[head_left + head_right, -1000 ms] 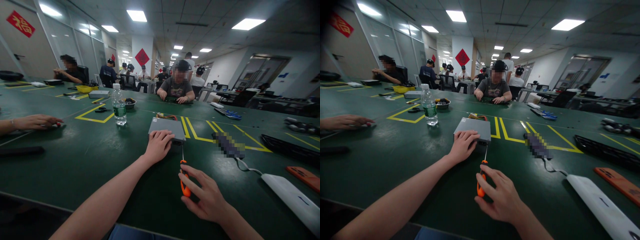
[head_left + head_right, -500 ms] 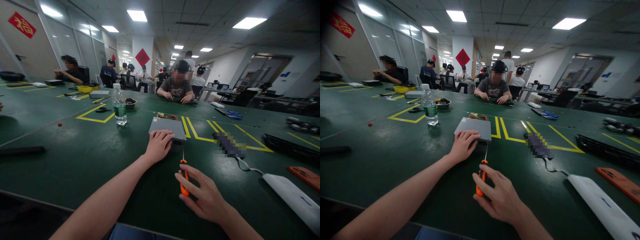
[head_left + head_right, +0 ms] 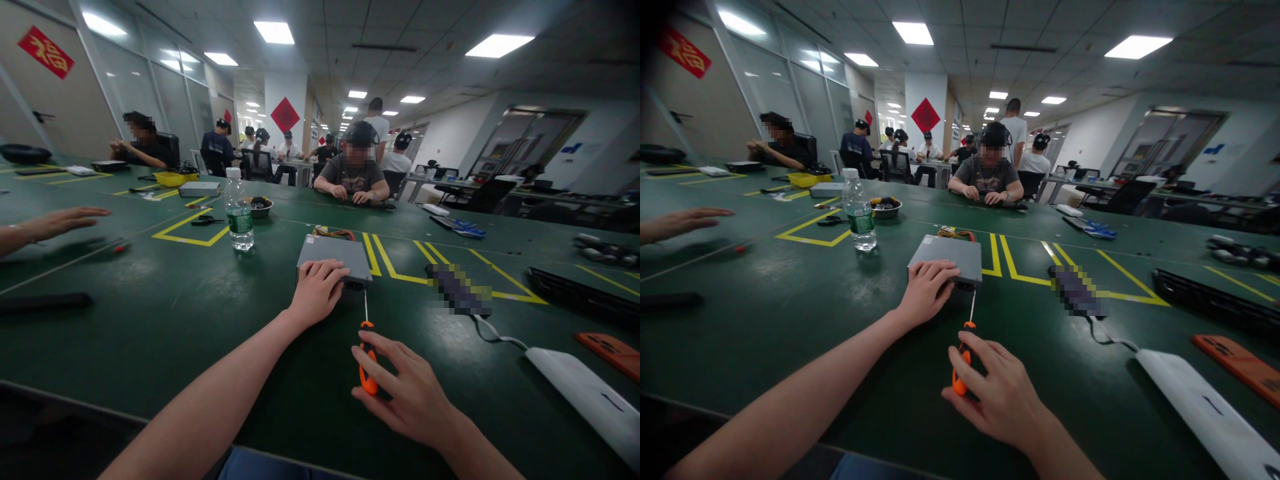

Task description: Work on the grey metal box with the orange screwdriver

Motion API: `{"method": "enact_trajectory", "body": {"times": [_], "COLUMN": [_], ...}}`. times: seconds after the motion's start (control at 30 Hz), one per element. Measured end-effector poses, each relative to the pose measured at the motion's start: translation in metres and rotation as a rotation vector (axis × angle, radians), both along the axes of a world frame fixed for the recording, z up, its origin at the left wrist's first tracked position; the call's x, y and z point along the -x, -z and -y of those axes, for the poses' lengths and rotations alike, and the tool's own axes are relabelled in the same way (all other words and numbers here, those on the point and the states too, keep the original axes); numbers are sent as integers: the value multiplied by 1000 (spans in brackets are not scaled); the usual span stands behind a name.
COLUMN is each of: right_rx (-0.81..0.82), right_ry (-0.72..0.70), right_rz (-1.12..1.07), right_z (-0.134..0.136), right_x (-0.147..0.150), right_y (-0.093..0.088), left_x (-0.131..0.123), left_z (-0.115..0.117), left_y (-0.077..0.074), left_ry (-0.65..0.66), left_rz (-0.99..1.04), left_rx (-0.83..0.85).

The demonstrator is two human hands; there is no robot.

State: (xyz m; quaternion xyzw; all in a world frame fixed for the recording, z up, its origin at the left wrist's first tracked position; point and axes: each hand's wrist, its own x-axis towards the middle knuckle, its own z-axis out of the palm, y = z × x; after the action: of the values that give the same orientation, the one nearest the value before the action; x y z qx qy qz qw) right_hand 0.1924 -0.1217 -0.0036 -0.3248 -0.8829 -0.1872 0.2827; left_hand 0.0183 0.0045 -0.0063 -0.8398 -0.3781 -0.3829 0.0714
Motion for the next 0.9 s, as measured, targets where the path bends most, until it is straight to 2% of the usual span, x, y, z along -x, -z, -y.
{"method": "enact_trajectory", "body": {"times": [0.17,0.27,0.37,0.47,0.57,0.77,0.9], "right_rx": [-75,-118,-196,-238,-222,-77,-110], "right_ry": [-20,23,91,79,51,1,6], "right_rz": [-165,-240,-172,-89,-69,-129,-101], "right_z": [-3,-4,-3,-3,-3,-2,-1], "right_x": [-5,-9,-9,-8,-9,-12,-11], "right_y": [3,4,1,-2,-2,0,1], "left_x": [-1,-1,0,1,1,1,0], "left_z": [0,0,0,0,0,0,0], "left_y": [0,0,0,-1,0,0,0], "left_ry": [-9,-5,2,6,8,4,2], "left_rz": [6,6,1,-3,-4,-3,-6], "left_rx": [-3,-2,0,7,9,9,7]}}
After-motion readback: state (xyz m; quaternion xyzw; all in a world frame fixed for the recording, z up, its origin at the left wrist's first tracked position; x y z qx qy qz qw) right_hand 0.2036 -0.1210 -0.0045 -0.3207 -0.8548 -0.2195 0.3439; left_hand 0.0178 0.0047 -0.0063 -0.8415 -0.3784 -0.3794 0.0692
